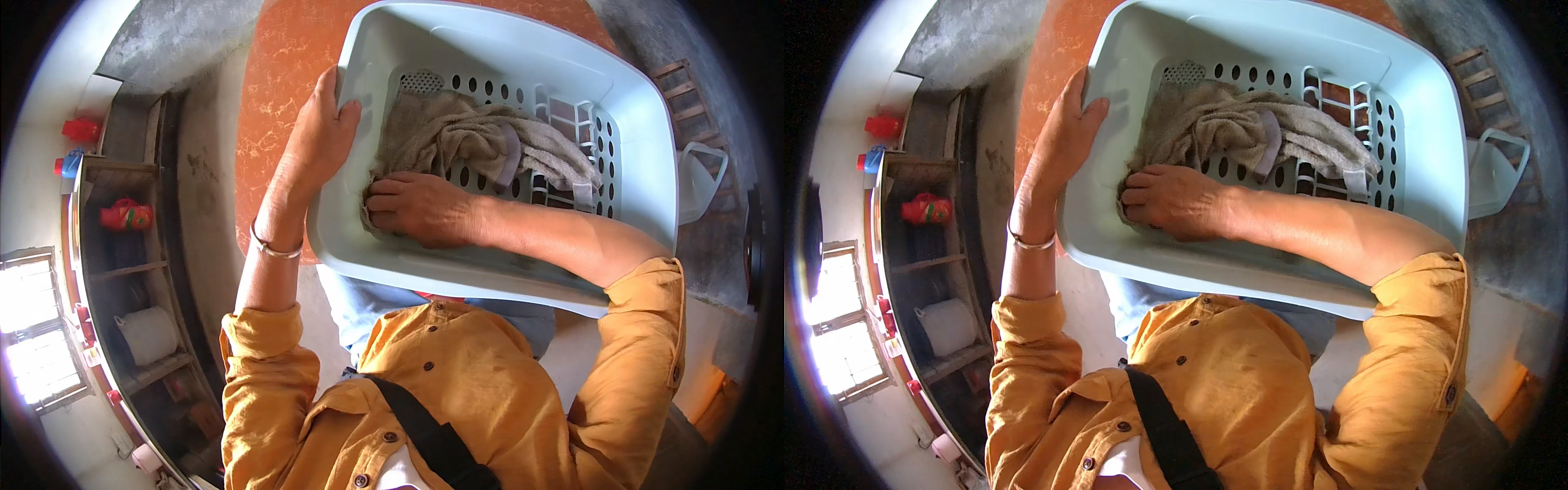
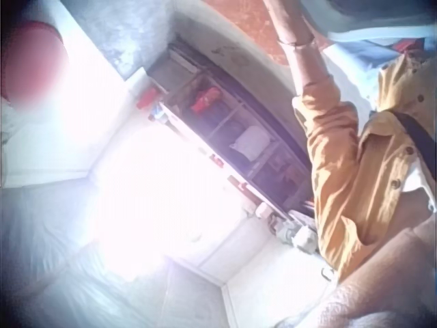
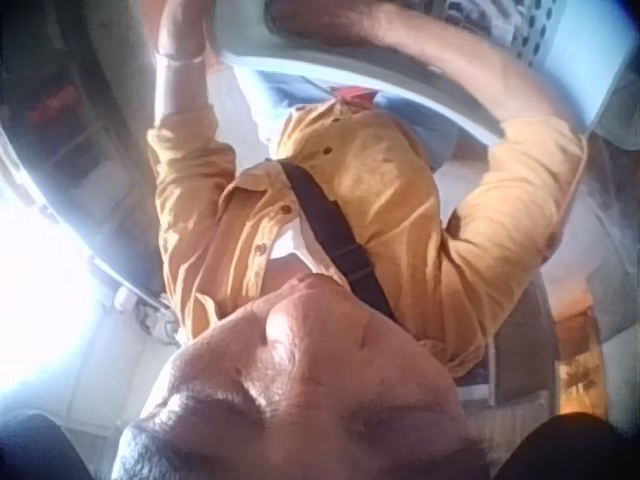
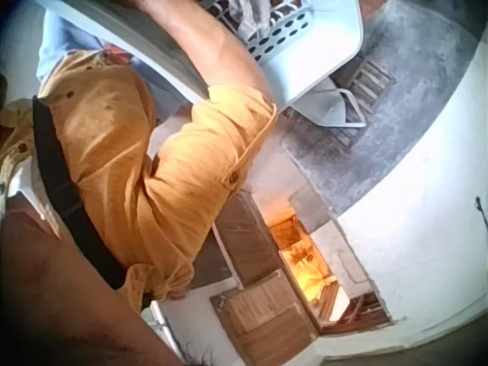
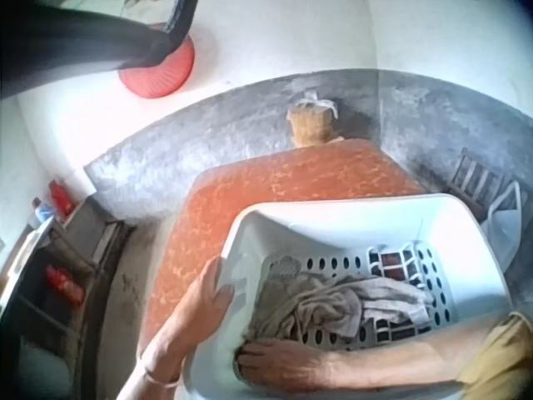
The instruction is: The person cleans a light blue plastic dish rack using a grey cloth. They wipe the interior surfaces, the perforated bottom, and the raised grid structure. The person also wipes the exterior sides and the bottom of the rack, turning it over to reach all surfaces.
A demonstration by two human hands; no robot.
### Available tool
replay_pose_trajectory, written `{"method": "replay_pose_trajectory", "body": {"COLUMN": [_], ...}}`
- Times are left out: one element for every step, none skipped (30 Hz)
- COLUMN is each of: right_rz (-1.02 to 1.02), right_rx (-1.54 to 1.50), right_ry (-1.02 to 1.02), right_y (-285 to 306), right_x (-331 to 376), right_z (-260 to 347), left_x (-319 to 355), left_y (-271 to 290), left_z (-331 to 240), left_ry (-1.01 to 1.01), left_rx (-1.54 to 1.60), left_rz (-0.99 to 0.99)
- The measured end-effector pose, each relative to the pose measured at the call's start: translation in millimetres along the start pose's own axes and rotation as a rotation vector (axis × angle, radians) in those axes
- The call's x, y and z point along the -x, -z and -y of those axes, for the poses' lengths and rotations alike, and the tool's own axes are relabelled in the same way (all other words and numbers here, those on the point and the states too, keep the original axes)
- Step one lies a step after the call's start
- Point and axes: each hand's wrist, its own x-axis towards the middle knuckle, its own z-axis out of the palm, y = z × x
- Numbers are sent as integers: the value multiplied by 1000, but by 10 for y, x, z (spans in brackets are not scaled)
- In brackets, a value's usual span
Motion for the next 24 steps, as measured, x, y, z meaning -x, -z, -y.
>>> {"method": "replay_pose_trajectory", "body": {"right_rz": [10,20,29,75,122,168,149,131,112,82,53,23,3,-18,-37,-26,-14,-2,25,52,80,109,138,168], "right_rx": [-51,-102,-153,-191,-229,-267,-277,-288,-298,-270,-242,-213,-155,-96,-38,-67,-96,-125,-186,-246,-306,-324,-342,-360], "right_ry": [16,33,49,58,66,75,94,113,131,104,76,48,25,2,-22,-22,-22,-21,4,30,55,69,82,95], "right_y": [18,37,44,57,69,82,77,64,45,15,-17,-42,-64,-90,-105,-95,-72,-46,-1,47,81,88,98,103], "right_x": [-3,-8,-7,-20,-30,-40,-32,-13,-5,5,12,18,22,29,32,33,32,31,11,-8,-19,-15,5,10], "right_z": [-3,-17,-21,-19,-11,-8,-17,-35,-52,-59,-65,-67,-34,30,64,65,59,55,53,52,48,28,5,-14], "left_x": [-13,-19,-22,-30,-26,-18,-8,-6,-8,-3,-5,-13,-26,-41,-57,-63,-63,-62,-70,-70,-65,-59,-59,-59], "left_y": [9,3,-5,7,10,5,0,3,9,-2,-5,-1,1,-1,-5,-5,5,20,42,37,17,15,22,26], "left_z": [-18,-8,9,19,20,14,10,-5,-27,-36,-30,-16,2,15,25,21,9,-9,-35,-32,-8,18,19,16], "left_ry": [2,9,15,18,3,-13,-28,-19,-10,-1,-3,-4,-4,-13,-21,-31,-16,-1,8,-11,-29,-45,-39,-33], "left_rx": [-19,-9,2,12,19,27,33,15,-2,-16,-6,5,17,7,-3,-14,0,15,24,27,30,29,14,-2], "left_rz": [7,13,19,19,15,12,11,9,9,11,14,17,20,18,17,17,31,44,55,47,39,29,26,22]}}
